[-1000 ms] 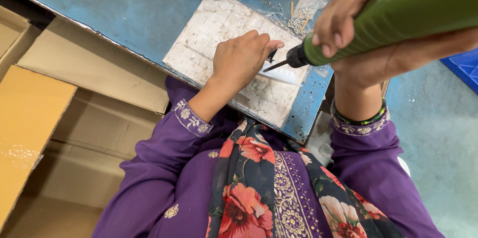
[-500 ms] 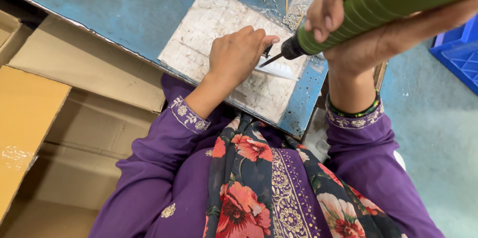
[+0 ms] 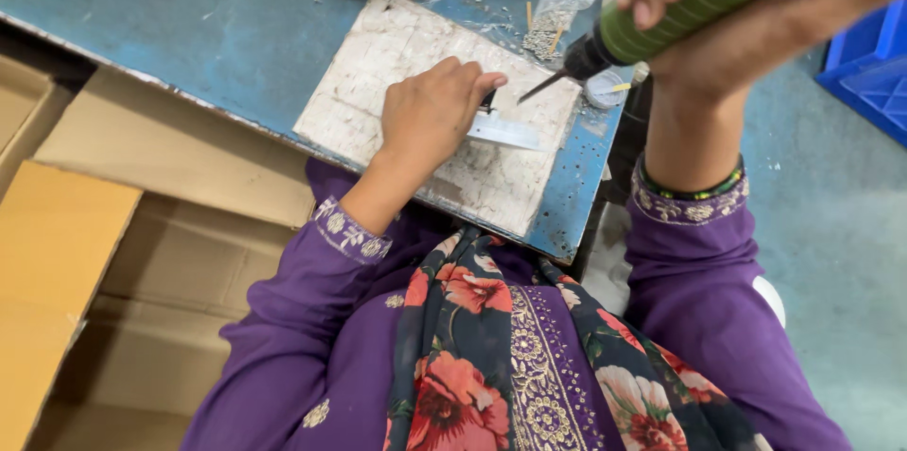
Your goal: The person uses a handheld drill to make holes in small white plastic square parts. They pick up each part, position it on a work surface, drill a hole, and then place the finished part into a stack. The process is repeated for multiple parts.
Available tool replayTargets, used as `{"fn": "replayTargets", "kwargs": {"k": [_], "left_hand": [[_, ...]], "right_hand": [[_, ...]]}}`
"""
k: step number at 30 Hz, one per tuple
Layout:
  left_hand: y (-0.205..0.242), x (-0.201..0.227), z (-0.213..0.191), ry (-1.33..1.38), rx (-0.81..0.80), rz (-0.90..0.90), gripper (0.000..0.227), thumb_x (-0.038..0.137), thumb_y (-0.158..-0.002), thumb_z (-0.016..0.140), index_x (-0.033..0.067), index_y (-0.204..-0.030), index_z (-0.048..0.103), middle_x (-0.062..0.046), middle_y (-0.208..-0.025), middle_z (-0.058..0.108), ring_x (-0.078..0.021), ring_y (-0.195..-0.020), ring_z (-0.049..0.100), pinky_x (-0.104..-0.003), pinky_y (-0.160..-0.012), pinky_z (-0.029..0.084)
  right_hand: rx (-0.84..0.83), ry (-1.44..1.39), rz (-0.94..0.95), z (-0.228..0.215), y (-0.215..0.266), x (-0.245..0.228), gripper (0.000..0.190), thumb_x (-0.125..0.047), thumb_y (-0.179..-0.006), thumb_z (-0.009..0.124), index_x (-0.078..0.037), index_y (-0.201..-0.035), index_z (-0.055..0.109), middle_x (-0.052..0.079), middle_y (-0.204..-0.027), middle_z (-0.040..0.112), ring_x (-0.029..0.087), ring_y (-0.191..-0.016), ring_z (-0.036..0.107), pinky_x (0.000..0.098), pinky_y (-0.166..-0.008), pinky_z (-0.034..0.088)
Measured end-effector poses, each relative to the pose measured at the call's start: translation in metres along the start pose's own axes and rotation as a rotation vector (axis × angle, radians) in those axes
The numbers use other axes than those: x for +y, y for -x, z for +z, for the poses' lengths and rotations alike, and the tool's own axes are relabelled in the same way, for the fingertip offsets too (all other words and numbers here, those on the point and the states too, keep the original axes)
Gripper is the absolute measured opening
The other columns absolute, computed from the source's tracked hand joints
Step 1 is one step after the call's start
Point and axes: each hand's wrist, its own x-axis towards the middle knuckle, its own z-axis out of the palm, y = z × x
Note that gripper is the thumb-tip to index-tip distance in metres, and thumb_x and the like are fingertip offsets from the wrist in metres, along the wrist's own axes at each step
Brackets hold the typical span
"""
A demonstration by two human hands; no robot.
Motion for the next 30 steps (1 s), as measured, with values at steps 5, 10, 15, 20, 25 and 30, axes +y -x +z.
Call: {"fn": "replayTargets", "kwargs": {"k": [5,10,15,20,25,30], "left_hand": [[0.002,0.0,-0.004,0.017,0.062,0.124,0.032,0.039,-0.104,0.063,0.0134,-0.086,0.068,-0.006,-0.076,0.059,-0.0309,-0.062,0.063,-0.044,-0.051,0.045],[0.0,-0.002,-0.013,0.03,-0.013,0.138,0.028,0.037,-0.104,0.064,0.0135,-0.089,0.068,-0.006,-0.08,0.059,-0.0304,-0.064,0.063,-0.043,-0.053,0.046],[-0.006,0.003,-0.016,-0.052,-0.081,0.194,0.032,0.04,-0.099,0.067,0.0106,-0.113,0.068,-0.006,-0.087,0.062,-0.0278,-0.078,0.064,-0.042,-0.064,0.05],[-0.005,0.006,-0.016,-0.123,-0.108,0.225,0.042,0.041,-0.096,0.07,0.0106,-0.125,0.067,-0.008,-0.092,0.062,-0.0273,-0.079,0.063,-0.041,-0.067,0.051],[-0.003,0.001,-0.021,-0.098,-0.096,0.179,0.041,0.039,-0.098,0.069,0.0103,-0.127,0.066,-0.009,-0.095,0.063,-0.0292,-0.081,0.063,-0.042,-0.068,0.051],[0.002,-0.017,-0.037,0.017,-0.045,0.058,0.036,0.036,-0.107,0.06,0.0099,-0.132,0.063,-0.012,-0.108,0.067,-0.0346,-0.098,0.067,-0.044,-0.08,0.053]], "right_hand": [[0.073,0.182,-0.059,-0.017,0.003,0.023,0.098,-0.092,-0.084,0.026,0.003,-0.091,0.052,0.02,-0.072,0.055,0.033,-0.058,0.057,0.043,-0.057,0.05],[0.158,0.435,-0.186,-0.024,0.01,0.049,0.084,-0.083,-0.096,0.036,-0.002,-0.11,0.053,0.018,-0.082,0.061,0.028,-0.067,0.064,0.0392,-0.064,0.057],[0.203,0.509,-0.224,-0.033,0.031,0.093,0.049,-0.042,-0.107,0.069,-0.003,-0.129,0.052,0.012,-0.091,0.067,0.023,-0.077,0.07,0.0352,-0.074,0.06],[0.29,0.429,-0.082,-0.054,0.061,0.151,0.034,-0.023,-0.098,0.076,-0.002,-0.119,0.06,0.006,-0.083,0.064,0.016,-0.068,0.065,0.0283,-0.06,0.054],[0.352,0.43,-0.114,-0.067,0.085,0.194,0.026,-0.017,-0.098,0.078,-0.002,-0.113,0.063,0.001,-0.08,0.053,0.012,-0.065,0.049,0.0267,-0.059,0.039],[0.468,0.251,0.082,-0.081,0.099,0.221,0.025,-0.021,-0.1,0.071,-0.005,-0.085,0.06,-0.003,-0.068,0.051,0.003,-0.052,0.034,0.0227,-0.048,0.022]]}}
